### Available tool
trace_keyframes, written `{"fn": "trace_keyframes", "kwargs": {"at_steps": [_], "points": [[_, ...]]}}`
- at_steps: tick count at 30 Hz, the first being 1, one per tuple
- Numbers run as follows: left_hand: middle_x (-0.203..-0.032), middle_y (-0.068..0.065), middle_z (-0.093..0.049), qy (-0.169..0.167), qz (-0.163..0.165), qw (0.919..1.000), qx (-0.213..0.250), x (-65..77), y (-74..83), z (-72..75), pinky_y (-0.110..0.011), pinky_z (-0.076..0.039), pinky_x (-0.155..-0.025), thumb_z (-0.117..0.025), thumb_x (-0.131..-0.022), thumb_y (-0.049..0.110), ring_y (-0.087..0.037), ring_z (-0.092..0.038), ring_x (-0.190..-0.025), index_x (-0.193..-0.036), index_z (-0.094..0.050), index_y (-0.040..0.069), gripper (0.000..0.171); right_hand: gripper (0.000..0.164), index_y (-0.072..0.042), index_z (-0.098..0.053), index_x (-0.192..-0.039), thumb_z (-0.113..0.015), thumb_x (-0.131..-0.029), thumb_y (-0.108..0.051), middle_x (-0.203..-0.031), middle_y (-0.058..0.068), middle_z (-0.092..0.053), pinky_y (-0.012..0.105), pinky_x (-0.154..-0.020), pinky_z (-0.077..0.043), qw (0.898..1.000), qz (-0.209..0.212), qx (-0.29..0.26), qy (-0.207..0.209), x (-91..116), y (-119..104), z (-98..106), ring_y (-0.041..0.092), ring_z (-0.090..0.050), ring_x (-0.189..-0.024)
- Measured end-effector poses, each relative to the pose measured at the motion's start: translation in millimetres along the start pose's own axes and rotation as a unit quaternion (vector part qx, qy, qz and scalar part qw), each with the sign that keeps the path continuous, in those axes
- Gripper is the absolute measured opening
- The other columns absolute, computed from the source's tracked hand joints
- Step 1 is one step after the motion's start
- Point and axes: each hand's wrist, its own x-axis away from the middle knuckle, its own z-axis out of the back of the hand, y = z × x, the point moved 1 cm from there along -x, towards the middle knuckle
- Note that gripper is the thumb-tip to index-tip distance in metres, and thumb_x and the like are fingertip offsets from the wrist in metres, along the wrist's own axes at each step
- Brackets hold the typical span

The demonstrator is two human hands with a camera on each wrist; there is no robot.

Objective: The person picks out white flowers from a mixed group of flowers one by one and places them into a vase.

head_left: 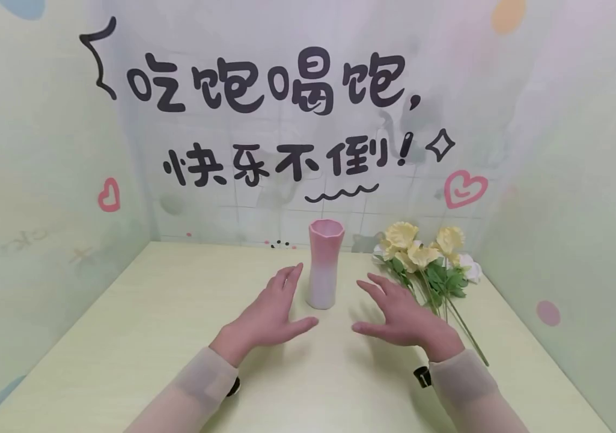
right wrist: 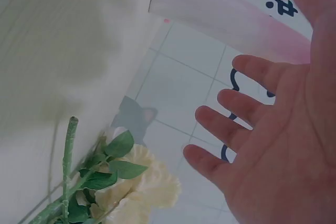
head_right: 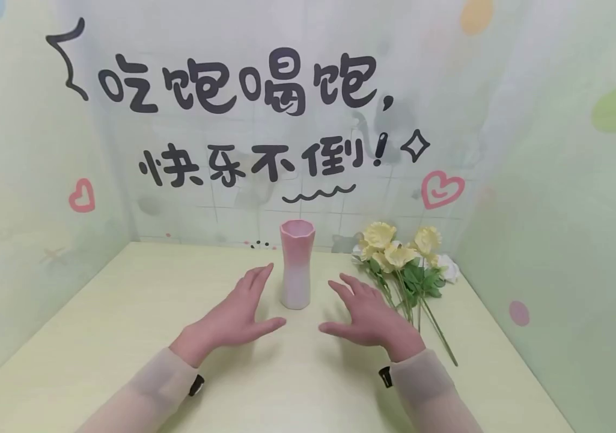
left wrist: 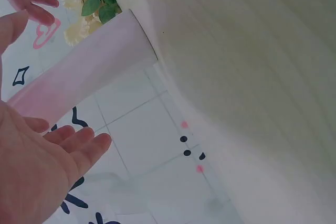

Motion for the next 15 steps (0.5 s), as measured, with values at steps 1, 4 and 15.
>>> {"fn": "trace_keyframes", "kwargs": {"at_steps": [1, 4, 15], "points": [[-0.176, -0.024, -0.028, 0.007, 0.003, 0.9999, 0.013, -2.7, -0.8, -0.7, -0.059, -0.045, -0.127, -0.079, -0.098, 0.052, -0.045, -0.041, -0.158, -0.175, -0.014, 0.004, 0.112, 0.09, -0.014, -0.043, -0.169, -0.075, -0.099, -0.06, -0.176, 0.022, -0.034, 0.079, -0.126, -0.032, 1.0, 0.002, 0.003, 0.004, -1.1, 1.2, 0.4, 0.055, -0.036, -0.159], [-0.176, -0.027, -0.024, 0.027, 0.012, 0.9982, 0.052, -11.7, -3.4, -3.7, -0.059, -0.044, -0.128, -0.079, -0.098, 0.049, -0.046, -0.041, -0.159, -0.174, -0.013, 0.0, 0.112, 0.082, -0.01, -0.046, -0.166, -0.075, -0.101, -0.051, -0.174, 0.024, -0.037, 0.076, -0.123, -0.039, 1.0, 0.003, 0.013, 0.014, -5.0, 6.4, 0.8, 0.054, -0.04, -0.157], [-0.178, -0.026, -0.026, 0.06, 0.088, 0.974, 0.2, -52.8, 3.8, -14.7, -0.064, -0.038, -0.131, -0.08, -0.096, 0.05, -0.042, -0.039, -0.162, -0.175, -0.015, 0.001, 0.113, 0.074, -0.002, -0.046, -0.163, -0.07, -0.107, -0.044, -0.167, 0.03, -0.041, 0.073, -0.122, -0.042, 0.998, -0.056, -0.016, 0.038, -16.2, 36.2, 21.7, 0.054, -0.045, -0.152]]}}
